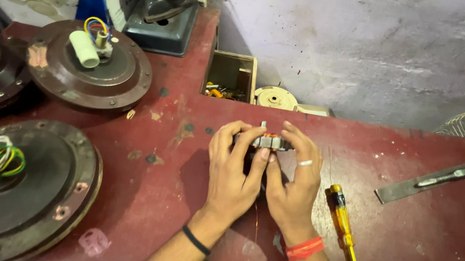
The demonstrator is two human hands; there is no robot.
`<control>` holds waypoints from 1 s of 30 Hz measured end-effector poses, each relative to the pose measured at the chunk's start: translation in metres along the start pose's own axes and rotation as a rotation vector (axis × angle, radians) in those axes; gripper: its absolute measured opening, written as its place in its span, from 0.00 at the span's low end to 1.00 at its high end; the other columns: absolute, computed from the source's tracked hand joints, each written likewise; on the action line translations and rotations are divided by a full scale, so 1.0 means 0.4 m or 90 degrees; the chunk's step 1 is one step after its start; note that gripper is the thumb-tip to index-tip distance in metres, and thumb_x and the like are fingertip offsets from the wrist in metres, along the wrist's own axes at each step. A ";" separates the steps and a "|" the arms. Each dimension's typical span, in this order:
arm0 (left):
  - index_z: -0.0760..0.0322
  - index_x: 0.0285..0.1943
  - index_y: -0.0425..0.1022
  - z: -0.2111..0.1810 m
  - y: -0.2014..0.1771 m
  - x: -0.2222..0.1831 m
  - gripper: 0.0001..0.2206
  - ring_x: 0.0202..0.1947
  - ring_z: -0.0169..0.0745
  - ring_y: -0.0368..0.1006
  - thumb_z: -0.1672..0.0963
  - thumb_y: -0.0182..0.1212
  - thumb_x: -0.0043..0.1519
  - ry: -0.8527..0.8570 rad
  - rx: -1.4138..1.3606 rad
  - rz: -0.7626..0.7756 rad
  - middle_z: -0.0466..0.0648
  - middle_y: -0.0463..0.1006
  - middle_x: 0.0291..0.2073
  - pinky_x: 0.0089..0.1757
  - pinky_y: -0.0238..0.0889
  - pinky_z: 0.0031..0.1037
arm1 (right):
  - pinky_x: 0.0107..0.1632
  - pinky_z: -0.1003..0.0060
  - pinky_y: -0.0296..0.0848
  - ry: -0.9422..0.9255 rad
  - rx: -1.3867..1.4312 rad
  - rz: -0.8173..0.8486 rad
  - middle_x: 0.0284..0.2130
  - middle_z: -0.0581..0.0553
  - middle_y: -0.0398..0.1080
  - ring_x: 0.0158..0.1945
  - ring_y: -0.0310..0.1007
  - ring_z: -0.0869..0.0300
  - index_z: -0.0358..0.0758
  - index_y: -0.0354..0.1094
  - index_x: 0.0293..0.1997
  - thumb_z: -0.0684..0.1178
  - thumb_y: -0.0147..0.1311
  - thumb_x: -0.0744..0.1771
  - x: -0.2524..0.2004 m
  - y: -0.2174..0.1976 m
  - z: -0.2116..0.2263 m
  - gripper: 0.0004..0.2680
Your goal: The person works on a disassembled motor rotor on a red workbench, using a screwdriver to adjust and secure copper windings. They rotate the rotor, reposition wires, and tighten components with the tool.
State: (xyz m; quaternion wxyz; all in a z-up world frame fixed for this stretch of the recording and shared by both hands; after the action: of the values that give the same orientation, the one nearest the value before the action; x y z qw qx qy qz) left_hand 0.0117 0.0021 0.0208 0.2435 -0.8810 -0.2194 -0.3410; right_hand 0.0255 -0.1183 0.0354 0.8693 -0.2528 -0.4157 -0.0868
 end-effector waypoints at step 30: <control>0.68 0.59 0.71 0.021 0.006 0.003 0.19 0.65 0.66 0.62 0.55 0.64 0.61 -0.093 -0.046 -0.019 0.61 0.67 0.62 0.64 0.54 0.49 | 0.46 0.60 0.72 0.175 -0.073 0.038 0.38 0.39 0.71 0.40 0.71 0.52 0.34 0.69 0.46 0.36 0.55 0.61 -0.075 -0.074 -0.037 0.10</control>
State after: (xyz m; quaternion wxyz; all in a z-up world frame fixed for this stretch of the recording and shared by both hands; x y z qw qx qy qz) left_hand 0.0179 0.0054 0.0156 0.1894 -0.9085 -0.2373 -0.2871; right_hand 0.0057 -0.1531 0.0156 0.9044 -0.3001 -0.2793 -0.1183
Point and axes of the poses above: each hand's wrist, its own x-axis towards the middle knuckle, its own y-axis out of the palm, z = x × y, the point moved 2 cm from there along x, towards the middle knuckle
